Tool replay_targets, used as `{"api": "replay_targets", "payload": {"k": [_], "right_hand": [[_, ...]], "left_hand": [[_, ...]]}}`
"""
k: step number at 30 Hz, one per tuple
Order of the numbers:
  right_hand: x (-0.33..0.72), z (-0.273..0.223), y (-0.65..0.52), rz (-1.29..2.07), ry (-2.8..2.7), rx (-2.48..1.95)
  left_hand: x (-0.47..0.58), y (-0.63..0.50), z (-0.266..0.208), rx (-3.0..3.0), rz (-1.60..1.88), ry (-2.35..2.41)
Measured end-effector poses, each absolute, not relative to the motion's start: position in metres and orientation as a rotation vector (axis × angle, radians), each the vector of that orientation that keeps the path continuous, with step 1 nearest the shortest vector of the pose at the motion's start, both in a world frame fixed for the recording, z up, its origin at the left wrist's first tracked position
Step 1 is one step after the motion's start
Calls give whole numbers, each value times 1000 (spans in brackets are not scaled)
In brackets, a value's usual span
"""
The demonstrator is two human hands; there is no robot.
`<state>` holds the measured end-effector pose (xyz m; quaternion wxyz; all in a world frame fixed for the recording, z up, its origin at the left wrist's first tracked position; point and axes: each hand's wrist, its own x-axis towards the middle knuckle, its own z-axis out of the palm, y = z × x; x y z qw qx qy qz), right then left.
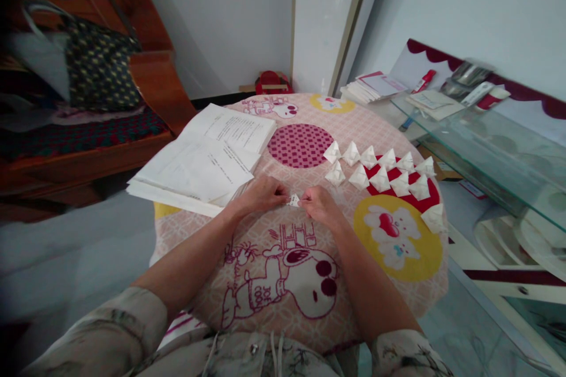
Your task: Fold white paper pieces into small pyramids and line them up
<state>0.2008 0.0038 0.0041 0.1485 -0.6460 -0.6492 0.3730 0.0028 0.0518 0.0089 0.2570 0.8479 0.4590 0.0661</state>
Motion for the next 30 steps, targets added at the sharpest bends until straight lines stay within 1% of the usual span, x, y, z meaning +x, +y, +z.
{"api": "replay_targets", "payload": {"k": [14, 30], "right_hand": [[194, 7, 6, 799, -2022, -1933], [188, 12, 3, 719, -2027, -2075]], "left_hand": [[7, 59, -1, 2270, 132, 1360], [10, 53, 0, 2277, 139, 1414]]}}
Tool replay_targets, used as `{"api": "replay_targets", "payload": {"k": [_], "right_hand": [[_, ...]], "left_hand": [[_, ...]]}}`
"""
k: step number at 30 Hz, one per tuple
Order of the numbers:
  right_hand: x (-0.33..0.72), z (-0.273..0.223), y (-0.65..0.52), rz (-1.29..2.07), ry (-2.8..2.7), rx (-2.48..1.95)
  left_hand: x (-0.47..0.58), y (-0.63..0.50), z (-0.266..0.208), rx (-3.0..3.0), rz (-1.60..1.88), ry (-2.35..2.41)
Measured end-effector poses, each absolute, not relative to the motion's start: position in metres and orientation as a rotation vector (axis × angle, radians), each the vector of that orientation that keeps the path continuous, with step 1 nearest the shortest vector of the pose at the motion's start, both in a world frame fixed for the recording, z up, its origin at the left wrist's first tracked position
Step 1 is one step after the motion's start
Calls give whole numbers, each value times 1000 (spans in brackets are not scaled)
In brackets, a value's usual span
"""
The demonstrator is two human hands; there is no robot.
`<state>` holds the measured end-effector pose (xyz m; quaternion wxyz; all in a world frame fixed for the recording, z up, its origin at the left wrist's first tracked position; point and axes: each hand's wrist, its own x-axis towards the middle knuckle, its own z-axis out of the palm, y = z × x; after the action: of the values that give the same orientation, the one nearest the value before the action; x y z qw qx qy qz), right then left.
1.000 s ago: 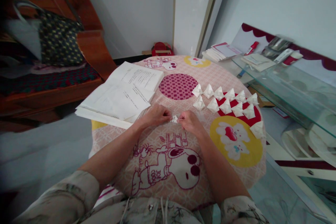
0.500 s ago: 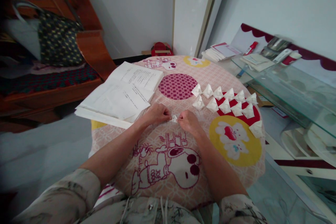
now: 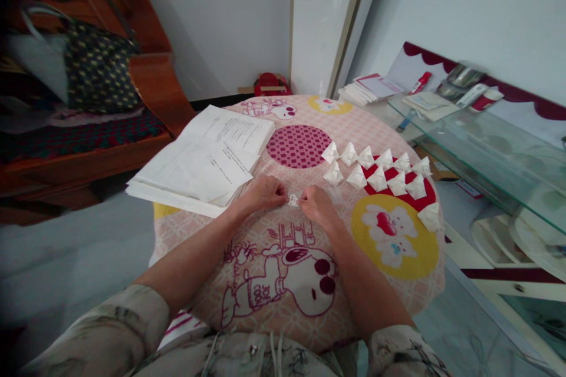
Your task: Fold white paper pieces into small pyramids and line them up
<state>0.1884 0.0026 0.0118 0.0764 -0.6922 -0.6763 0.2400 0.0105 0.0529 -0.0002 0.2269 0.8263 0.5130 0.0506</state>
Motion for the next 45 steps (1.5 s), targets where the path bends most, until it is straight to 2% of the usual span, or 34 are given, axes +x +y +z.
{"api": "replay_targets", "payload": {"k": [3, 9, 14, 20, 32, 36, 45], "right_hand": [[188, 13, 3, 736, -2007, -2083], [190, 11, 2, 793, -1901, -2029], [192, 7, 1, 885, -1785, -1982], [186, 8, 5, 817, -1783, -2029], [197, 17, 2, 1214, -1552, -2041], [207, 13, 0, 1362, -1514, -1916], [196, 1, 3, 929, -1801, -1822]], "left_hand": [[9, 49, -1, 2257, 262, 1370], [4, 47, -13, 2340, 512, 988], [5, 52, -19, 2328, 497, 958], [5, 52, -20, 2363, 478, 982], [4, 51, -19, 2374, 431, 985], [4, 51, -18, 2360, 442, 982], [4, 50, -12, 2310, 447, 1072]]}}
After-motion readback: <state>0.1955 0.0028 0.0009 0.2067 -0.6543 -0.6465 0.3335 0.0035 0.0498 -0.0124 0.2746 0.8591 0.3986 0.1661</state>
